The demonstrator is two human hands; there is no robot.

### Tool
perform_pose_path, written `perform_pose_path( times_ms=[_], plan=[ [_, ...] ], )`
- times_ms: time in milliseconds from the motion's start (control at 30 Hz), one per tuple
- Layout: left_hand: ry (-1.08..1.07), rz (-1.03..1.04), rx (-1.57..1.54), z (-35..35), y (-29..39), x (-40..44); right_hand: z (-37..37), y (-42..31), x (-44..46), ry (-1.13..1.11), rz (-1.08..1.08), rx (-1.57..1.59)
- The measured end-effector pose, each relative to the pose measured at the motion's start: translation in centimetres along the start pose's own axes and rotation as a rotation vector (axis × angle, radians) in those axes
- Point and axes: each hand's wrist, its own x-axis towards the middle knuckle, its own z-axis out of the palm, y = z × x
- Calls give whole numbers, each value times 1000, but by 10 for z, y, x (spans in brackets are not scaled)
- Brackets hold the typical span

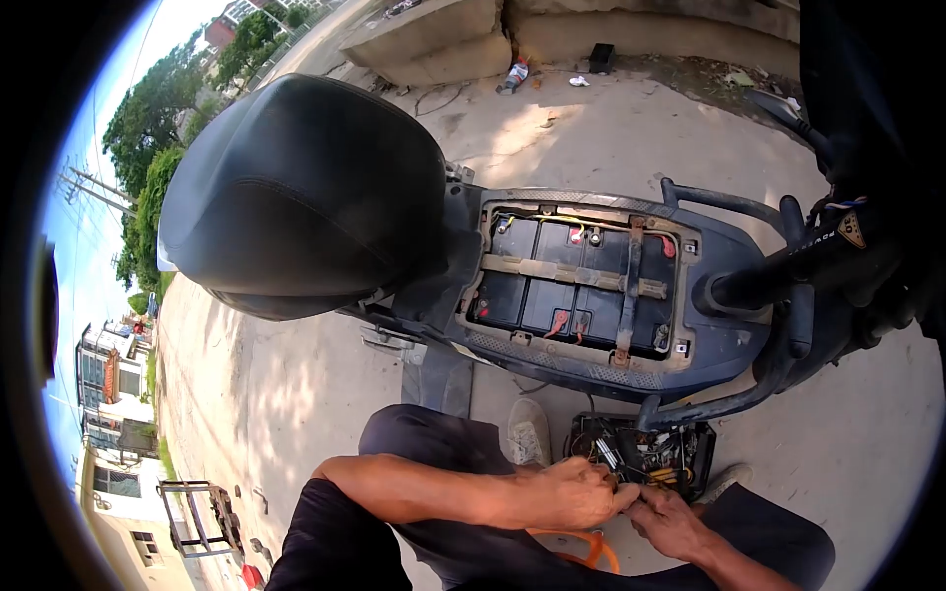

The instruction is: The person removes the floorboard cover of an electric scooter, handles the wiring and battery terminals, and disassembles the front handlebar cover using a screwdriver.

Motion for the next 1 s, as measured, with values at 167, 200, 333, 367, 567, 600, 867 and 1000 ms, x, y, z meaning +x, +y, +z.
perform_pose_path(
  times_ms=[167, 200, 333, 367, 567, 600, 867, 1000],
  plan=[
    [-93, 69, -194, 26, -1, -15, 13, 11, 8, -116, -79, -256],
    [-166, 79, -201, 26, -3, -14, 13, 7, 9, -149, -58, -205],
    [-99, 76, -185, 28, -16, -13, 13, 4, 17, -131, 46, -10],
    [-57, 84, -177, 33, -20, -13, 12, 3, 18, -111, 90, 44],
    [-52, 91, -145, 22, -30, -12, 5, -11, 22, -123, 186, 228],
    [-49, 92, -152, 20, -31, -12, 4, -13, 22, -131, 195, 231],
    [-132, 115, -126, -1, -32, -11, 3, -13, 21, -152, 209, 264],
    [-195, 152, -172, -22, -39, -7, 3, -5, 21, -127, 184, 245]
  ],
)
